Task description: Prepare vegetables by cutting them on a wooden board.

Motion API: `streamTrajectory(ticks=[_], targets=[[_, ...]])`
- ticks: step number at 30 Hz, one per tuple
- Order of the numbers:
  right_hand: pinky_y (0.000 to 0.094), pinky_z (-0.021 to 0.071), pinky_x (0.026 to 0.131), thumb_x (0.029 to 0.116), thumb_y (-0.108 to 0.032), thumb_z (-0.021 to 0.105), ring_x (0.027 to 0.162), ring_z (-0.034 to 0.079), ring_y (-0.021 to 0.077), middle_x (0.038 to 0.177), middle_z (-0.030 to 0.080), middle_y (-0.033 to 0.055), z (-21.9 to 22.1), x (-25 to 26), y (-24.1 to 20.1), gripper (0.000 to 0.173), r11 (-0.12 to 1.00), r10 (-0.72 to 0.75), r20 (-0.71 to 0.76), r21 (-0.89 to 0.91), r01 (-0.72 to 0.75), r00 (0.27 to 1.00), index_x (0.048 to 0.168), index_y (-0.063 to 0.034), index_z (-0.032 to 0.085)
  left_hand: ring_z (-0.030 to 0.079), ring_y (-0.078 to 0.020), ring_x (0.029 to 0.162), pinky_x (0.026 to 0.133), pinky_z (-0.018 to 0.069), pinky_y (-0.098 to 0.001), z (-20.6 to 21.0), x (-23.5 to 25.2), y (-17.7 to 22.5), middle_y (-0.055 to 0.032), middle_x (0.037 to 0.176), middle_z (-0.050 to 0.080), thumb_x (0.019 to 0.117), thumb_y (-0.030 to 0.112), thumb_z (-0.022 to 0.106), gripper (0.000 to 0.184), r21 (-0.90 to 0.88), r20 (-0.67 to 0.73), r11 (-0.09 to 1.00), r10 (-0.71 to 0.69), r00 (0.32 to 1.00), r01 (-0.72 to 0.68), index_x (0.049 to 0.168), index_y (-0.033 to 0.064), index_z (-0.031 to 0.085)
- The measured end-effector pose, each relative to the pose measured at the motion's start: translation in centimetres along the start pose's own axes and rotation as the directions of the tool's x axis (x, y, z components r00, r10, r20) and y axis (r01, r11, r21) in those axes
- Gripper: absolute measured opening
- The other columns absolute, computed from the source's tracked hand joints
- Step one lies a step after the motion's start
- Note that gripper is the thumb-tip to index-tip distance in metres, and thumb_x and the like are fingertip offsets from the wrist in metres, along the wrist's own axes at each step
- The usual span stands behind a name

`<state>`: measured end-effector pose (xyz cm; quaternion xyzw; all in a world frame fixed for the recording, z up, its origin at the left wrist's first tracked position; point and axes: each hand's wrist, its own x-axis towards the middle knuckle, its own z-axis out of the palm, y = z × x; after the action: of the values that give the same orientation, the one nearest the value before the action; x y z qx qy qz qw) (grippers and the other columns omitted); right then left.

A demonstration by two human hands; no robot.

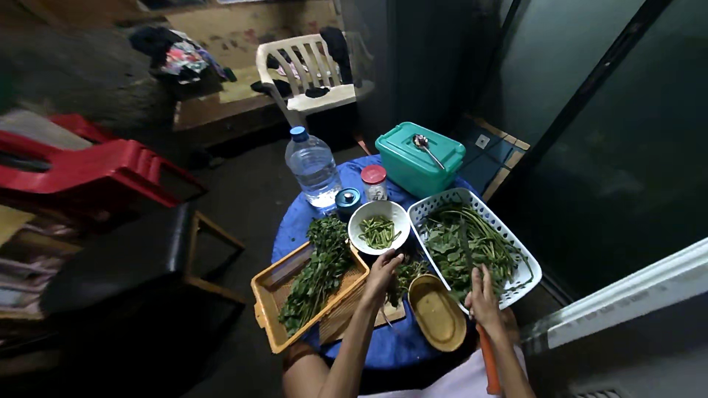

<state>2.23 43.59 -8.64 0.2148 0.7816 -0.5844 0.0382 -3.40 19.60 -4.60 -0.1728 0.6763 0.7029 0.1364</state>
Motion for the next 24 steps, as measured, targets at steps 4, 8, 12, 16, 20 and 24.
streamTrajectory(ticks=[4, 8, 12, 16, 20, 24], targets=[[0.0348, 0.0488, 0.049, 0.1119, -0.046, 0.024, 0.049, 0.051, 0.0158, 0.066, 0.054, 0.0058, 0.5, -0.2, -0.8, 0.059, 0.997, 0.035, 0.033, 0.061, -0.037, 0.999, 0.147, -0.004, 0.045, 0.053, -0.0078, 0.059, 0.052, 0.0432, -0.0216, 0.9, 0.0, 1.1, -0.0087, 0.099, 0.064, 0.1094, 0.018, 0.037, 0.037, -0.374, -0.058, 0.925, -0.101, 0.993, 0.072, 0.139, 0.0022, 0.05], [0.0263, 0.044, 0.042, 0.1121, -0.045, 0.016, 0.042, 0.045, 0.0087, 0.059, 0.051, -0.0008, 1.3, -0.7, -1.7, 0.065, 0.979, -0.02, 0.09, 0.203, 0.001, 0.996, 0.131, -0.0002, 0.059, 0.063, -0.012, 0.066, 0.064, 0.0545, -0.0263, 0.1, -0.8, -0.2, -0.0087, 0.093, 0.066, 0.1058, 0.004, 0.029, 0.038, -0.47, -0.041, 0.883, -0.028, 0.999, 0.006, 0.137, -0.0035, 0.048], [0.024, 0.0427, 0.04, 0.1118, -0.043, 0.013, 0.04, 0.044, 0.0064, 0.056, 0.051, -0.0027, 2.1, -1.9, -2.4, 0.065, 0.953, -0.086, 0.219, 0.302, 0.016, 0.972, 0.128, 0.0005, 0.059, 0.064, -0.0106, 0.075, 0.067, 0.0552, -0.0258, -1.1, -1.7, -1.8, -0.0093, 0.112, 0.064, 0.1002, 0.004, 0.043, 0.039, -0.346, 0.018, 0.936, 0.08, 0.997, -0.069, 0.138, -0.0009, 0.051], [0.0239, 0.0425, 0.041, 0.1117, -0.044, 0.015, 0.041, 0.043, 0.0063, 0.057, 0.051, -0.0033, 2.9, -3.1, -3.1, 0.064, 0.953, -0.087, 0.331, 0.302, -0.018, 0.939, 0.129, -0.002, 0.06, 0.069, -0.0174, 0.082, 0.077, 0.0591, -0.0332, -1.4, -3.1, -1.3, -0.0114, 0.099, 0.07, 0.0994, 0.0, 0.056, 0.036, -0.293, 0.027, 0.955, 0.063, 0.998, -0.053, 0.135, -0.0025, 0.054], [0.0229, 0.0416, 0.04, 0.1101, -0.046, 0.012, 0.041, 0.043, 0.0054, 0.058, 0.052, -0.0041, 3.8, -3.4, -3.3, 0.068, 0.937, -0.165, 0.432, 0.351, 0.003, 0.887, 0.135, -0.0033, 0.059, 0.069, -0.0143, 0.085, 0.075, 0.0577, -0.0291, -1.4, -4.0, -0.7, -0.0096, 0.1, 0.072, 0.0969, 0.0, 0.064, 0.032, -0.211, 0.007, 0.975, 0.078, 0.997, -0.075, 0.129, -0.0002, 0.059], [0.0229, 0.0417, 0.04, 0.1098, -0.046, 0.012, 0.041, 0.043, 0.005, 0.057, 0.053, -0.0044, 4.8, -3.9, -4.2, 0.069, 0.92, -0.216, 0.497, 0.391, 0.006, 0.84, 0.144, -0.0029, 0.054, 0.069, -0.0136, 0.086, 0.078, 0.058, -0.0292, -1.0, -4.6, -0.6, -0.0084, 0.099, 0.072, 0.095, 0.001, 0.068, 0.016, -0.18, -0.005, 0.975, 0.132, 0.991, -0.131, 0.11, -0.0017, 0.069]])
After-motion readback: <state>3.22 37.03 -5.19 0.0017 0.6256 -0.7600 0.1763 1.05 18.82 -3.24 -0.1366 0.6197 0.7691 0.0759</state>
